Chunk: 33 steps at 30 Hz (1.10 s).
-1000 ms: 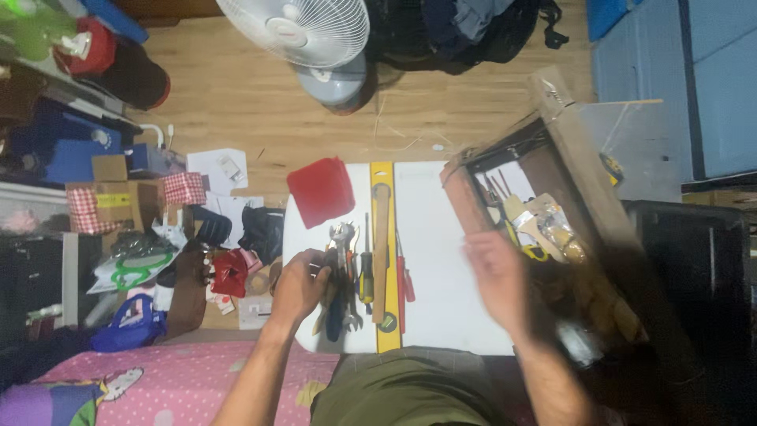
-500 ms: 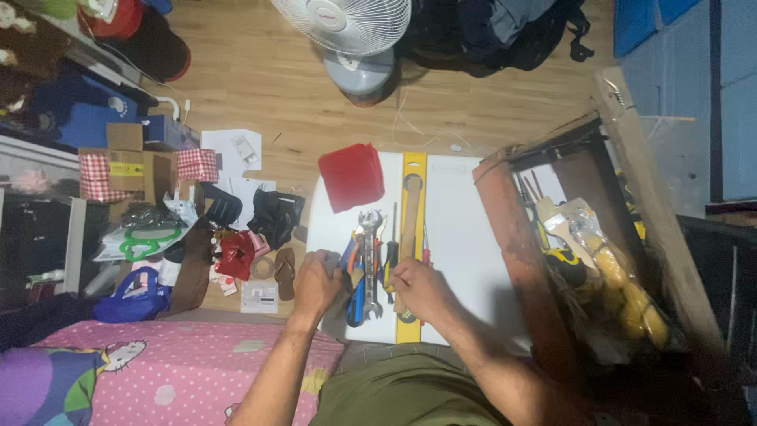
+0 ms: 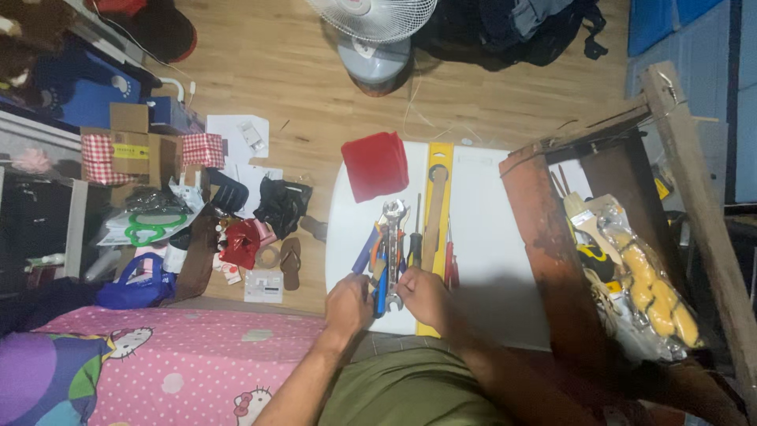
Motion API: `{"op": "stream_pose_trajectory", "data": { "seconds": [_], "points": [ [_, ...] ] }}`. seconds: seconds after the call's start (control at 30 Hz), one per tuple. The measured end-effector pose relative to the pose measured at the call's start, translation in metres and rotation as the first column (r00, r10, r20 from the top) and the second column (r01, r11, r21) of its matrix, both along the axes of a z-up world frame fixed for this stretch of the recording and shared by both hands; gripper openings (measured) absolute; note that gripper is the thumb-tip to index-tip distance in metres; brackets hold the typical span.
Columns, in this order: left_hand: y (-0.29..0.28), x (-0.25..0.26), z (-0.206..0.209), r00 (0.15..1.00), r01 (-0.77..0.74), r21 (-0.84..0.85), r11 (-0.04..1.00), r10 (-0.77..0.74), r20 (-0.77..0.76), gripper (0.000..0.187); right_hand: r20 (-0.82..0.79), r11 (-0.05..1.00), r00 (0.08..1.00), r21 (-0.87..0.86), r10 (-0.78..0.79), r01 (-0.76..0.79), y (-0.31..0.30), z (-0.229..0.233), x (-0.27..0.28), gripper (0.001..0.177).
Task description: The person empties a toolbox and reorganizes its contents. They pick up various tools including pliers, screwdrivers, a level, and a drill bit set, wipe the level with a red cloth, and place each item back into the toolbox in an orderly manner.
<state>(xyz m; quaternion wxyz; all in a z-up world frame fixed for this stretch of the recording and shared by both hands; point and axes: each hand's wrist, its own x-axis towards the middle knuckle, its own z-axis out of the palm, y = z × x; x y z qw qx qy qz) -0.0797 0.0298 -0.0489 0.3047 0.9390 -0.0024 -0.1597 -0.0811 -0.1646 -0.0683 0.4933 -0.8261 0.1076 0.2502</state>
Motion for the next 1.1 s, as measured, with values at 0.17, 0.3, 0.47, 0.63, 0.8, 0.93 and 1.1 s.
{"op": "stream_pose_trajectory", "data": {
  "seconds": [0.17, 0.3, 0.47, 0.63, 0.8, 0.93, 1.1],
  "points": [
    [0.005, 0.009, 0.005, 0.986, -0.049, -0.051, 0.998, 0.040, -0.160, 0.011, -0.015, 1.000, 1.000, -0.021, -0.019, 0.019, 0.005, -0.014, -0.002, 0.020],
    [0.012, 0.016, 0.020, 0.971, -0.100, -0.108, 0.989, 0.073, -0.227, 0.014, 0.023, 0.998, 0.999, 0.043, -0.039, 0.038, 0.004, -0.006, -0.002, 0.015],
    [0.001, 0.027, 0.049, 0.977, -0.082, -0.300, 0.950, 0.018, -0.212, 0.017, -0.077, 0.955, 0.997, 0.292, -0.026, 0.047, 0.006, 0.020, 0.004, 0.012],
    [-0.034, 0.040, 0.075, 0.985, -0.081, -0.311, 0.947, 0.029, -0.167, 0.017, -0.088, 0.905, 0.981, 0.376, -0.175, 0.196, -0.002, 0.040, 0.010, 0.022],
    [-0.045, 0.049, 0.070, 0.997, -0.047, -0.323, 0.945, 0.025, -0.071, 0.018, -0.040, 0.868, 0.930, 0.346, -0.366, 0.357, -0.019, 0.045, 0.013, 0.026],
    [-0.047, 0.057, 0.048, 0.987, -0.060, -0.089, 0.994, 0.073, 0.143, 0.023, -0.103, 0.816, 0.867, 0.299, -0.488, 0.495, -0.032, 0.043, 0.009, 0.029],
    [-0.053, 0.065, 0.026, 0.985, -0.026, 0.019, 0.999, 0.022, 0.170, 0.045, -0.149, 0.818, 0.866, 0.285, -0.477, 0.499, -0.041, 0.030, -0.002, 0.031]
  ]
}}
